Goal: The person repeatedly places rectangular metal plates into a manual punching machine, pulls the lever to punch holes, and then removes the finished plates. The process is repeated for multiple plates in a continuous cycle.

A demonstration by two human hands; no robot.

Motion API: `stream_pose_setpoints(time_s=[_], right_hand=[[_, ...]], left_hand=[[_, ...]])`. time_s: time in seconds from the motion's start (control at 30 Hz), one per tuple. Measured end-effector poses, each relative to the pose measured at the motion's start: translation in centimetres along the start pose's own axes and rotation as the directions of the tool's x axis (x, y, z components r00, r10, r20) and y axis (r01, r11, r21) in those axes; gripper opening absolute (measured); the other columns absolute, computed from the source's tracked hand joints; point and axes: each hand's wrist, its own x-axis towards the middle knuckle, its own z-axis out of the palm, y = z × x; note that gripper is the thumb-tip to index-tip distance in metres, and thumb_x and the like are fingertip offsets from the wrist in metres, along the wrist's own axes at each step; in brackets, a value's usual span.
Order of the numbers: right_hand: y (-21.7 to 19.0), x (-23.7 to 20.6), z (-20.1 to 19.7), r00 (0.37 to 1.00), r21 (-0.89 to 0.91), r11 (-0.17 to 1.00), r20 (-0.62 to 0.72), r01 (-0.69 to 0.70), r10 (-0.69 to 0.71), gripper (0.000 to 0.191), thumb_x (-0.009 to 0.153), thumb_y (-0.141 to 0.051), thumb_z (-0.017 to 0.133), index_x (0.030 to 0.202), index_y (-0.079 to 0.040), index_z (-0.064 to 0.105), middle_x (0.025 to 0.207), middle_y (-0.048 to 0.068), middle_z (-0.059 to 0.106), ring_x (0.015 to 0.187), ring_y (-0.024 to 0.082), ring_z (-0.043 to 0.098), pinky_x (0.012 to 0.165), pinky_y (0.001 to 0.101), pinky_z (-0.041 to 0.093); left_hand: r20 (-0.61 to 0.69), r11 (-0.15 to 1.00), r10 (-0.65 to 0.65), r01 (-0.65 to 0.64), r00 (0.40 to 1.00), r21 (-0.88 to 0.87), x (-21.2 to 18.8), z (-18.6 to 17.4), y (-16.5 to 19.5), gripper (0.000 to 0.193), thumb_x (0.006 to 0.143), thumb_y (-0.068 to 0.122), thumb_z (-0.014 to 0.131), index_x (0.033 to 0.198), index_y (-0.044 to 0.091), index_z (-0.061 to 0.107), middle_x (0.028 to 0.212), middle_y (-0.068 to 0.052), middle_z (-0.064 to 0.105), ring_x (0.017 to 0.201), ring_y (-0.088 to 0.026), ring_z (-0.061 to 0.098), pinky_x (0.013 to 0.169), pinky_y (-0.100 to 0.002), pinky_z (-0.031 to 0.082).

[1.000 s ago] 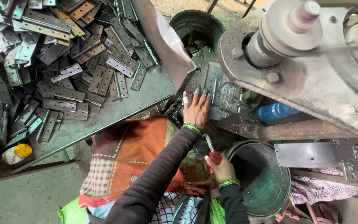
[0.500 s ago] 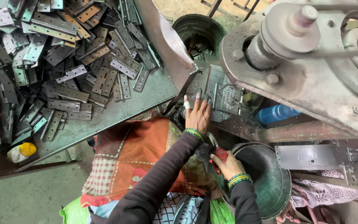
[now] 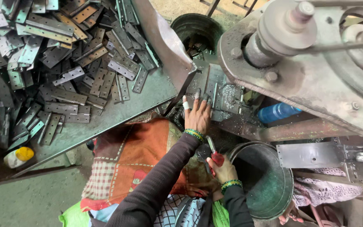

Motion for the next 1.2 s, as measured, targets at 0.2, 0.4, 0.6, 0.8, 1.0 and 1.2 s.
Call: stream_pose_setpoints(time_s=[0.2,0.4,0.6,0.8,1.0,1.2], right_hand=[[0.0,1.2,-3.2,0.994,-0.130,0.991,0.112,0.020,-0.006,0.066,0.077,-0.066,0.069,0.110,-0.008,0.068,0.085,0.019,0.079,0.086,0.036,0.080,0.080,0.0436,0.060],[-0.1,0.4,-1.6,0.986,-0.214,0.965,-0.038,0.152,-0.164,0.063,0.081,-0.063,0.077,0.108,-0.007,0.068,0.087,0.019,0.074,0.085,0.037,0.072,0.073,0.0435,0.056],[0.5,-0.3,1.0,0.999,0.026,0.999,0.013,-0.047,0.047,0.057,0.079,-0.056,0.076,0.105,-0.006,0.069,0.070,0.012,0.076,0.056,0.019,0.074,0.060,0.0337,0.057],[-0.2,0.7,-2.3,0.997,-0.118,0.990,0.037,0.077,-0.073,0.067,0.075,-0.065,0.075,0.106,-0.006,0.069,0.093,0.021,0.076,0.091,0.036,0.074,0.079,0.0421,0.057],[-2.7,0.2,-4.8,0.992,-0.280,0.959,0.123,0.036,-0.001,0.077,0.076,-0.073,0.063,0.111,-0.004,0.067,0.102,0.025,0.076,0.103,0.043,0.072,0.092,0.0467,0.055],[-1.7,0.1,-3.9,0.997,-0.308,0.950,0.077,0.052,-0.029,0.078,0.081,-0.072,0.062,0.122,-0.006,0.060,0.102,0.031,0.073,0.102,0.046,0.070,0.089,0.0499,0.055]], left_hand=[[-0.035,0.997,0.016,-0.013,0.999,0.080,0.1,-0.5,0.0,0.037,0.093,0.018,0.054,0.127,0.008,0.066,0.136,-0.009,0.061,0.142,-0.034,0.045,0.123,-0.071,0.006],[-0.016,0.995,0.069,-0.068,0.997,0.070,1.1,1.1,-1.3,0.047,0.097,0.027,0.057,0.139,0.007,0.058,0.140,-0.011,0.057,0.143,-0.035,0.042,0.121,-0.072,0.008],[0.091,0.995,0.099,-0.101,0.991,0.022,2.6,2.2,-3.4,0.063,0.086,0.037,0.066,0.142,0.009,0.056,0.144,-0.009,0.054,0.140,-0.032,0.043,0.117,-0.070,0.012],[0.048,0.984,0.090,-0.096,0.995,0.151,1.8,1.8,-2.2,0.049,0.091,0.028,0.063,0.137,0.010,0.060,0.139,-0.006,0.056,0.141,-0.029,0.045,0.123,-0.073,0.007],[0.076,0.986,0.072,-0.082,0.995,0.143,-0.3,0.4,-0.5,0.046,0.090,0.022,0.060,0.133,0.006,0.061,0.138,-0.012,0.056,0.141,-0.033,0.045,0.122,-0.072,0.006],[0.060,0.992,0.026,-0.033,0.998,0.119,-0.6,0.0,0.2,0.051,0.087,0.021,0.062,0.135,0.005,0.059,0.138,-0.012,0.056,0.141,-0.034,0.044,0.121,-0.070,0.009]])
